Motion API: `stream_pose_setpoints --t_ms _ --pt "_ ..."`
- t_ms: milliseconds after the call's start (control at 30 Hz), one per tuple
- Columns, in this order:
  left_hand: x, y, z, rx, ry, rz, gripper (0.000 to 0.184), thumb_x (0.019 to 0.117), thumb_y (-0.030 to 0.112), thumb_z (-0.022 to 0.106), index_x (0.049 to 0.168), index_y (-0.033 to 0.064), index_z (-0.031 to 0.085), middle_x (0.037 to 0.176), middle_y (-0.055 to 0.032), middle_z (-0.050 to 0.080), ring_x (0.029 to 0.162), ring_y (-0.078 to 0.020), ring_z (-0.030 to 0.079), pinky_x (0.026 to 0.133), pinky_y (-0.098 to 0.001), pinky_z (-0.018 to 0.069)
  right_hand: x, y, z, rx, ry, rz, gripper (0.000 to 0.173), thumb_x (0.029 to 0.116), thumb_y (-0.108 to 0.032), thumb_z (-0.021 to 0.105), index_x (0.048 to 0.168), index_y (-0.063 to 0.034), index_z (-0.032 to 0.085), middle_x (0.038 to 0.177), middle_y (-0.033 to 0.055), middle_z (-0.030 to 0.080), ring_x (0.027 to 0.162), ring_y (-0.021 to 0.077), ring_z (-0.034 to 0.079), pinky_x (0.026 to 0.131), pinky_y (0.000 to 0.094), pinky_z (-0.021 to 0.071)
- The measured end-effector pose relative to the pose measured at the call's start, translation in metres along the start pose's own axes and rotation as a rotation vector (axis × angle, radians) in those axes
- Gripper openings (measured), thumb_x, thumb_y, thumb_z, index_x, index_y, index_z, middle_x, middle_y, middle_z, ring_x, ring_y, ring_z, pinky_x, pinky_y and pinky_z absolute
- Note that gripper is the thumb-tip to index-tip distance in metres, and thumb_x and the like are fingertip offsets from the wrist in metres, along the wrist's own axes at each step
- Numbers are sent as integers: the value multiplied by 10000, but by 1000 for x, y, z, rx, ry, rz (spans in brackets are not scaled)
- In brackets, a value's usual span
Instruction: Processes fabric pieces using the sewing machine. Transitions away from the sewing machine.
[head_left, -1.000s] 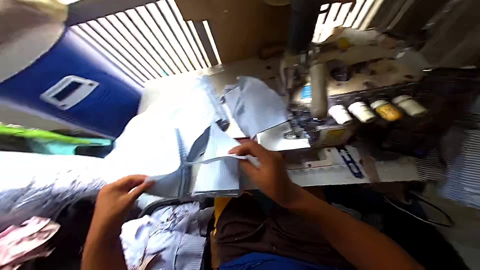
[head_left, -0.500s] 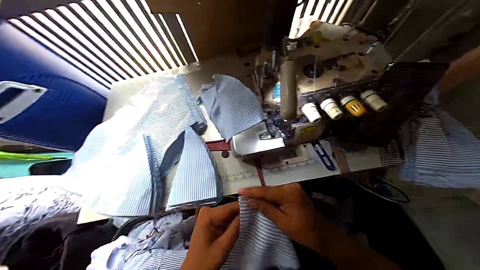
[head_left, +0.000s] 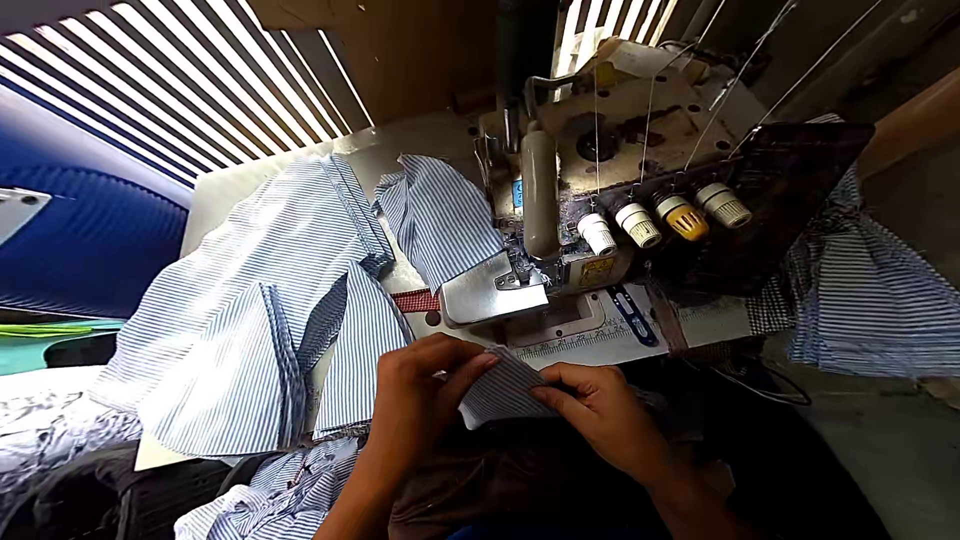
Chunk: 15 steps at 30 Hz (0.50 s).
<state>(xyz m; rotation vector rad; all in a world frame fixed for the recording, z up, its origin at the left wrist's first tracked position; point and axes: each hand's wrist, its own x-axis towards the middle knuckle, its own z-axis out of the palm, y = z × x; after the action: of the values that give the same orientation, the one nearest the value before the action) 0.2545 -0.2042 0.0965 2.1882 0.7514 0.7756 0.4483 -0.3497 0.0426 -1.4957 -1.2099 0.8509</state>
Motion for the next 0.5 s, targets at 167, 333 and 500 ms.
stream_pose_setpoints --t_ms 167,333,500 --pt "17 -1 7 -87 13 -27 185 972 242 695 931 80 774 869 35 741 786 -8 695 728 -173 595 5 -1 3 -210 298 -129 171 899 -357 769 845 -200 809 985 -40 675 997 54 593 844 194 493" --pt "25 7 2 -168 -79 -33 174 1006 215 645 976 80 752 895 33 718 792 -20 675 716 -178 581 1 -4 -2 -9 197 -146 238 942 -296 747 815 -96 761 1031 7 734 1025 81 663 870 218 560" --pt "55 9 -8 56 -142 -5 195 978 314 676 923 157 780 806 105 696 678 49 615 598 -134 518 14 -2 9 205 151 -71 204 971 -187 700 869 -19 755 1033 57 733 929 52 690 797 187 587"
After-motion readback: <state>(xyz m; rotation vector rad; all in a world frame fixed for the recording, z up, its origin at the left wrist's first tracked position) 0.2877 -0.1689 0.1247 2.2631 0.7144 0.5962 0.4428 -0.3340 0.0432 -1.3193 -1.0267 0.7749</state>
